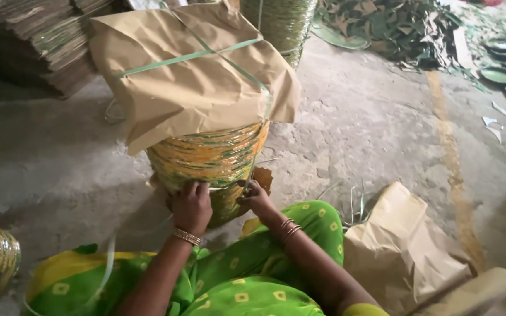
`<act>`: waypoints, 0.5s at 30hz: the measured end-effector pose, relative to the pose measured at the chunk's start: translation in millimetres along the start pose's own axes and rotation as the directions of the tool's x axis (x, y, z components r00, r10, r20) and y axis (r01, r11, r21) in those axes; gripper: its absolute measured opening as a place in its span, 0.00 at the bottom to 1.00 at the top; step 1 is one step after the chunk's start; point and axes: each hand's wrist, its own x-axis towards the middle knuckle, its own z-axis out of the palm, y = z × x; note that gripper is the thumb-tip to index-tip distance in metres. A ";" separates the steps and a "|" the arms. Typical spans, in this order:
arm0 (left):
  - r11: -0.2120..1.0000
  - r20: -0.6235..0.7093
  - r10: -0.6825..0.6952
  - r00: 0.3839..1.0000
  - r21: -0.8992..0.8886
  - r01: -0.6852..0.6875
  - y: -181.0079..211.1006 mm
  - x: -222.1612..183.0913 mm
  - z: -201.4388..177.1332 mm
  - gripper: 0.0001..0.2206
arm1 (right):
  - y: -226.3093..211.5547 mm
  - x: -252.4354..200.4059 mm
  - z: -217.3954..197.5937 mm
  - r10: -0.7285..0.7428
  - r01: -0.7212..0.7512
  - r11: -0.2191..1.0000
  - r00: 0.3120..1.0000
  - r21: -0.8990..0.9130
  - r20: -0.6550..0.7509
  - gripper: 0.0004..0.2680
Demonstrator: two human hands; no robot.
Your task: The recorder is tying large stacks of patterned paper plates with white string for packaging.
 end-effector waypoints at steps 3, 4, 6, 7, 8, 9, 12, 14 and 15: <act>0.974 -0.345 0.227 0.911 0.061 -0.220 32.7 1.1 -13.3 0.09 | -21.6 -10.5 11.6 0.188 -0.180 0.973 0.982 0.146 -0.037 0.21; 0.973 -0.343 0.231 0.910 0.063 -0.223 40.6 -2.0 -9.3 0.09 | -17.3 -10.7 10.2 0.187 -0.179 0.972 0.982 0.151 -0.038 0.21; 0.955 -0.362 0.239 0.901 -0.081 -0.286 55.5 -7.0 -1.8 0.10 | -10.1 -9.2 8.0 0.154 -0.153 0.957 0.988 0.245 0.017 0.23; 0.955 -0.361 0.240 0.901 -0.080 -0.286 54.6 -5.8 18.2 0.10 | -17.6 -11.8 8.7 0.154 -0.153 0.957 0.988 0.247 0.018 0.23; 0.955 -0.189 0.083 0.979 -0.265 -0.132 53.5 -4.5 38.5 0.13 | -24.9 -14.3 9.4 0.196 -0.197 0.927 0.980 0.318 0.037 0.22; 0.910 0.017 -0.050 0.999 -0.411 0.052 53.1 -4.1 58.7 0.16 | -32.0 -18.2 9.8 0.236 -0.240 0.890 0.970 0.388 0.058 0.22; 0.750 0.300 -0.201 0.933 -0.566 0.343 36.3 7.3 145.1 0.23 | -48.2 -30.6 11.2 0.179 -0.190 0.856 0.981 0.481 0.070 0.22; 0.666 0.300 -0.194 0.934 -0.658 0.350 44.3 19.9 152.0 0.23 | -39.7 -26.9 9.3 0.130 -0.144 0.804 0.989 0.577 0.066 0.22; 0.567 0.305 -0.195 0.932 -0.741 0.361 48.7 24.4 155.3 0.23 | -35.1 -26.2 8.7 0.089 -0.109 0.741 0.994 0.662 0.064 0.21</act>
